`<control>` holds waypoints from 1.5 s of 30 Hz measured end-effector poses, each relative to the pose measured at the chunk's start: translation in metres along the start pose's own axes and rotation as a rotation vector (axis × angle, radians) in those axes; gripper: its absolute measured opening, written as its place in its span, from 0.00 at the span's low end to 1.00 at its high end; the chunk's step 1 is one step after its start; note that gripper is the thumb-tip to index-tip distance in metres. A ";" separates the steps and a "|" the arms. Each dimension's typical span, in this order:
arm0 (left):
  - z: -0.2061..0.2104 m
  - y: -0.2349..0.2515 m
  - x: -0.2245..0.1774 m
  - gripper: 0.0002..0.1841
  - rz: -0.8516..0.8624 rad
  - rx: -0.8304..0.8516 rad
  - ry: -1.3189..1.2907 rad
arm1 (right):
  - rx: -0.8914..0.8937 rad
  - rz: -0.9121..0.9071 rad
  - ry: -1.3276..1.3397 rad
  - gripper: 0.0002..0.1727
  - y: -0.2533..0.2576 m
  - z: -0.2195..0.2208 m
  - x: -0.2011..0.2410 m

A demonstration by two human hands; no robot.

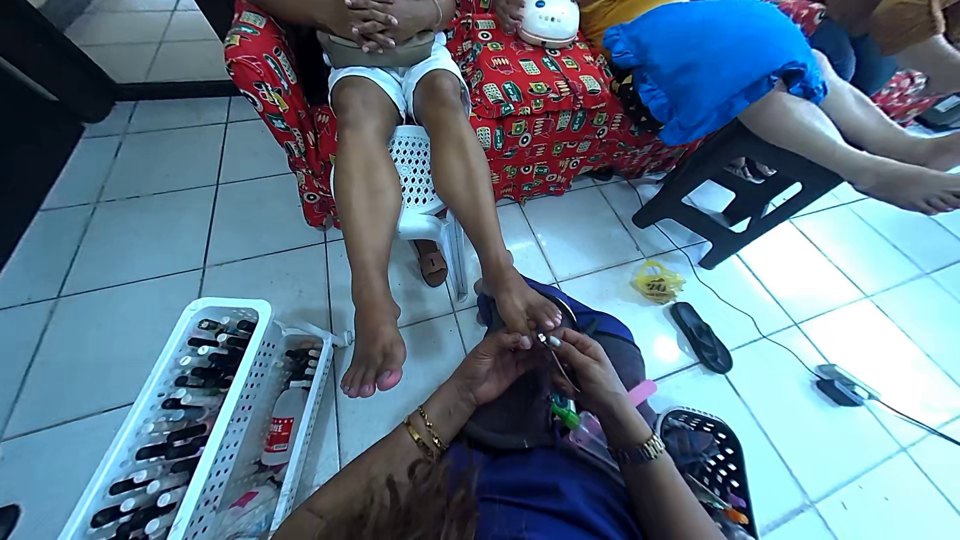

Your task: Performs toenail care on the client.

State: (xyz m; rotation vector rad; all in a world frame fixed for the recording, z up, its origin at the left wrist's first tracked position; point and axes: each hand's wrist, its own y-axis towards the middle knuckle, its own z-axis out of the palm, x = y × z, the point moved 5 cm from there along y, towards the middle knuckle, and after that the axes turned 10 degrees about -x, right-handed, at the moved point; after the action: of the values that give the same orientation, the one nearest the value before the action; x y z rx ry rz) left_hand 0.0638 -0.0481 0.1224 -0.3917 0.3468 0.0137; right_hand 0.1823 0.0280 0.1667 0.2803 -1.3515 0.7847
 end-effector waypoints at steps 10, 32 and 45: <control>0.005 -0.004 -0.001 0.06 0.037 0.037 0.095 | 0.143 -0.450 0.254 0.11 -0.003 0.030 0.048; 0.006 -0.003 -0.002 0.06 0.087 -0.018 0.085 | -0.185 0.045 0.170 0.16 -0.028 0.015 -0.011; 0.005 -0.002 -0.001 0.11 0.120 -0.072 0.111 | -0.119 0.064 0.058 0.13 -0.018 0.013 -0.008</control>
State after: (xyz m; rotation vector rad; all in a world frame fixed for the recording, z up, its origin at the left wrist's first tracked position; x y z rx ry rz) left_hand 0.0649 -0.0481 0.1279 -0.4435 0.4797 0.1227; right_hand 0.1838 0.0043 0.1665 0.1206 -1.3519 0.7570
